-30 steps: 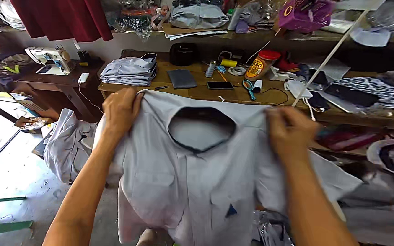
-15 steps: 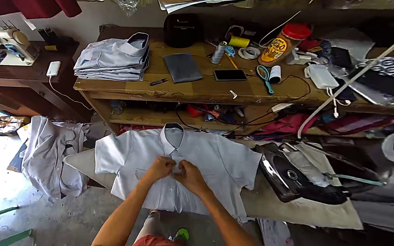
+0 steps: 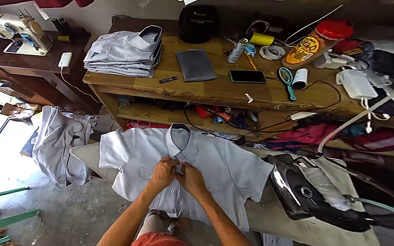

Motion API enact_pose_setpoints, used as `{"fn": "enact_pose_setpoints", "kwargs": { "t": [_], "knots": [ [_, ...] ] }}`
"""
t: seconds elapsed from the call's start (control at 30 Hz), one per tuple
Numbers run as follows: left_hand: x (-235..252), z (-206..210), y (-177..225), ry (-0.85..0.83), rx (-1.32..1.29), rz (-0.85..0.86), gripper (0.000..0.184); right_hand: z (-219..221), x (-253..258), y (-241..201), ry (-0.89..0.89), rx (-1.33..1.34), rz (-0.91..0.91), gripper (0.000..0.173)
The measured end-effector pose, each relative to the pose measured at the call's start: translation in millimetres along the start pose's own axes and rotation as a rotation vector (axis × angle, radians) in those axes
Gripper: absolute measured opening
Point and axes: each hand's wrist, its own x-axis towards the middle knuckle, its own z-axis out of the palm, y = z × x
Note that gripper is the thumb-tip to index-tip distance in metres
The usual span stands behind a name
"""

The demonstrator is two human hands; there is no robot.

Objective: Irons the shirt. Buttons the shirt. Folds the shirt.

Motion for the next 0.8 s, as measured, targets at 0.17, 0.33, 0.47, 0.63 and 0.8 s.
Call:
{"fn": "enact_pose_setpoints", "kwargs": {
  "t": [0.17,0.33,0.47,0.63,0.8],
  "knots": [
    [-13,16,14,0.052,0.165,-0.123,0.029,-7,9,27,-0.084,0.329,-0.024,0.023],
    [-10,19,30,0.046,0.151,-0.258,0.027,0,9,36,-0.157,0.823,0.102,0.018],
    [-10,8,28,0.024,-0.115,-0.316,0.023,-4,8,36,-0.173,0.964,0.089,0.012],
    [-12,4,18,-0.001,-0.388,-0.344,0.020,-3,7,37,-0.202,1.066,0.057,0.007],
    [-12,4,21,-0.007,-0.475,-0.360,0.018,-1,7,35,-0.201,1.119,0.055,0.007]
  ]
}}
